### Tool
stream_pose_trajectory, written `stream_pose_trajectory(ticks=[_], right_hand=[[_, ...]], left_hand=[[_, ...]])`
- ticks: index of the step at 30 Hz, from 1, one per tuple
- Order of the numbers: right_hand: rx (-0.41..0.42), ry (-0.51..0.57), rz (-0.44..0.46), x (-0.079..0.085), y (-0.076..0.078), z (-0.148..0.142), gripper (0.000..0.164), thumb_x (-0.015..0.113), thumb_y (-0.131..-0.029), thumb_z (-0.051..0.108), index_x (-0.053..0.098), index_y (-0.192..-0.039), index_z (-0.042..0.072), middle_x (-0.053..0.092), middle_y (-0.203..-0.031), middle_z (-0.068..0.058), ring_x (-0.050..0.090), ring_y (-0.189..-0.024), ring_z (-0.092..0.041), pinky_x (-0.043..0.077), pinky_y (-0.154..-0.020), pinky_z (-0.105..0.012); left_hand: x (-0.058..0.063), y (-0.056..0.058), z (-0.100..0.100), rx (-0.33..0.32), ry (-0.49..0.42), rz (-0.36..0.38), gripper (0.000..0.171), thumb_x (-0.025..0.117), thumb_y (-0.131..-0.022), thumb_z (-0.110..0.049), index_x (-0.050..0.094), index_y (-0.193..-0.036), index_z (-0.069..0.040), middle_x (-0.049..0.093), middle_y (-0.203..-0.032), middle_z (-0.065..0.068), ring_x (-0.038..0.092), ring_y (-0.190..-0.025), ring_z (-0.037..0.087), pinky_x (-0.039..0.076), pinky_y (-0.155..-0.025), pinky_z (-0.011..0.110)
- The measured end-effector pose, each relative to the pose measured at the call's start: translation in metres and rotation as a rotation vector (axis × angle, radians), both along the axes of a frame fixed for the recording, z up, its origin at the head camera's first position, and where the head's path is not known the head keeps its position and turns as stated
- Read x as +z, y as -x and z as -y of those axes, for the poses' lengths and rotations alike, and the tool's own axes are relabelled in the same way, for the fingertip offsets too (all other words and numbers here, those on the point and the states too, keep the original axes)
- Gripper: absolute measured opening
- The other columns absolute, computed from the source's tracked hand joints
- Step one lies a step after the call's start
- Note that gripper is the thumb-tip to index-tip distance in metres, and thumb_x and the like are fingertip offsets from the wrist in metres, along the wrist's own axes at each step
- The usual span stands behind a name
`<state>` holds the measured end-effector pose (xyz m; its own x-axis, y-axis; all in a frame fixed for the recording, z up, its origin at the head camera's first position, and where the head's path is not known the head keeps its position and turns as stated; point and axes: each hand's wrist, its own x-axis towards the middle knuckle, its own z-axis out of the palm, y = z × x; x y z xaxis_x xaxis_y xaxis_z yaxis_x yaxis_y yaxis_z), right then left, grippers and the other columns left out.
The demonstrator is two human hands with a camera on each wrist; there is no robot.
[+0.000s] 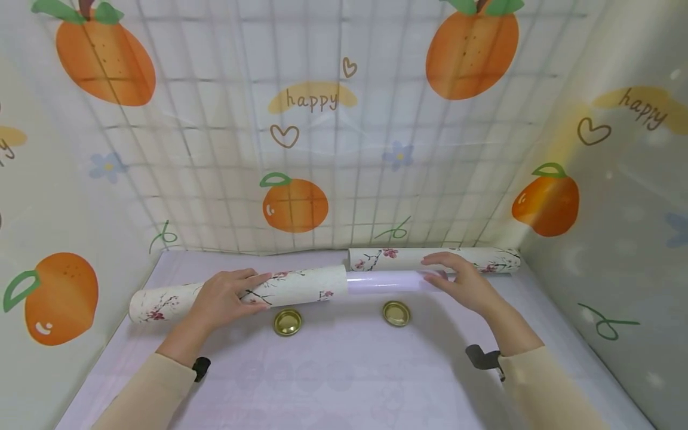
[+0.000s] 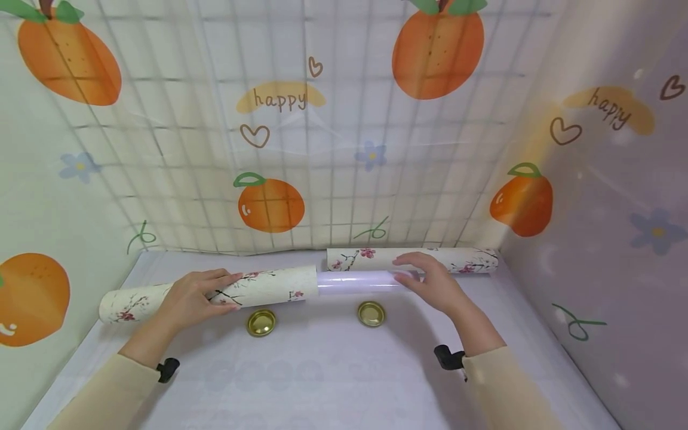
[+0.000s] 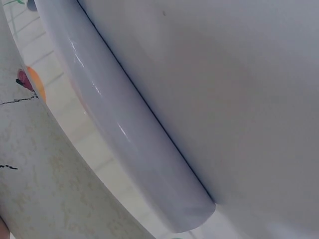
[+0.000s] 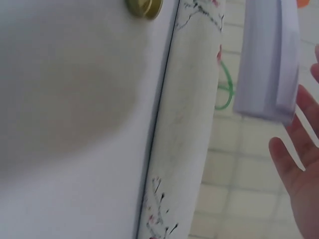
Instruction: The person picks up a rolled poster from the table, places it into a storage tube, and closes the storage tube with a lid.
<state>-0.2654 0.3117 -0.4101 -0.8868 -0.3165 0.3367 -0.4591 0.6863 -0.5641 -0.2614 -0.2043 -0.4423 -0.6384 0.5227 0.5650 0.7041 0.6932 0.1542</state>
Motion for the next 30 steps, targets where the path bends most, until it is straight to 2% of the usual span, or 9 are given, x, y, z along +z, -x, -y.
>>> stream_pose_trajectory(ticks=[4,7,9,11,14,23,30], right_hand=[[-0.054,0.001,0.059,-0.002,-0.004,-0.010,0.038,0.073,-0.093,0.026,0.066,-0.126,0.008,0.060,-0.133,-0.016,0.051,-0.126,-0.040,0.038,-0.104,-0.064],[-0.074,0.013,0.077,-0.005,-0.006,-0.015,0.040,0.074,-0.093,0.026,0.066,-0.127,0.007,0.060,-0.133,-0.016,0.051,-0.126,-0.038,0.038,-0.107,-0.058],[-0.071,0.024,0.073,-0.008,-0.006,-0.016,0.038,0.074,-0.093,0.024,0.067,-0.126,0.007,0.061,-0.132,-0.015,0.054,-0.124,-0.035,0.043,-0.108,-0.041],[-0.061,0.040,0.072,-0.010,-0.006,-0.017,0.036,0.074,-0.093,0.022,0.067,-0.125,0.007,0.062,-0.130,-0.014,0.056,-0.121,-0.033,0.044,-0.103,-0.022],[-0.041,0.073,0.090,-0.014,-0.005,-0.017,0.036,0.073,-0.093,0.022,0.067,-0.125,0.007,0.063,-0.129,-0.014,0.057,-0.118,-0.032,0.038,-0.094,-0.005],[-0.015,0.109,0.078,-0.022,-0.004,-0.011,0.033,0.075,-0.092,0.018,0.069,-0.121,0.005,0.065,-0.127,-0.013,0.056,-0.114,-0.010,0.041,-0.092,-0.006],[0.019,0.114,0.060,-0.022,-0.002,-0.001,0.031,0.074,-0.092,0.015,0.070,-0.120,0.004,0.064,-0.126,-0.013,0.058,-0.115,-0.018,0.042,-0.093,-0.008]], left_hand=[[0.000,0.000,0.000,-0.003,-0.006,0.003,0.064,0.092,-0.069,-0.039,0.071,-0.128,-0.023,0.071,-0.103,-0.005,0.059,-0.071,0.011,0.054,-0.066,0.035],[-0.001,0.000,0.001,-0.004,-0.006,0.010,0.064,0.092,-0.069,-0.038,0.071,-0.128,-0.023,0.071,-0.103,-0.006,0.059,-0.071,0.010,0.054,-0.066,0.035],[-0.002,0.000,0.001,0.002,-0.002,0.019,0.065,0.091,-0.069,-0.040,0.071,-0.128,-0.023,0.071,-0.103,-0.006,0.059,-0.072,0.010,0.054,-0.066,0.034],[-0.003,0.000,0.001,0.011,0.004,0.027,0.065,0.091,-0.070,-0.041,0.070,-0.129,-0.024,0.071,-0.104,-0.007,0.059,-0.072,0.010,0.054,-0.067,0.034],[-0.003,0.000,0.001,0.017,0.007,0.035,0.064,0.090,-0.071,-0.043,0.070,-0.130,-0.025,0.071,-0.104,-0.007,0.059,-0.073,0.009,0.054,-0.068,0.034],[-0.002,-0.001,0.001,0.004,-0.006,0.036,0.064,0.090,-0.071,-0.042,0.070,-0.130,-0.023,0.071,-0.104,-0.007,0.057,-0.072,0.008,0.053,-0.067,0.033],[-0.003,-0.001,0.001,0.000,-0.012,0.031,0.065,0.091,-0.070,-0.041,0.071,-0.129,-0.022,0.071,-0.103,-0.008,0.055,-0.070,0.007,0.052,-0.065,0.032]])
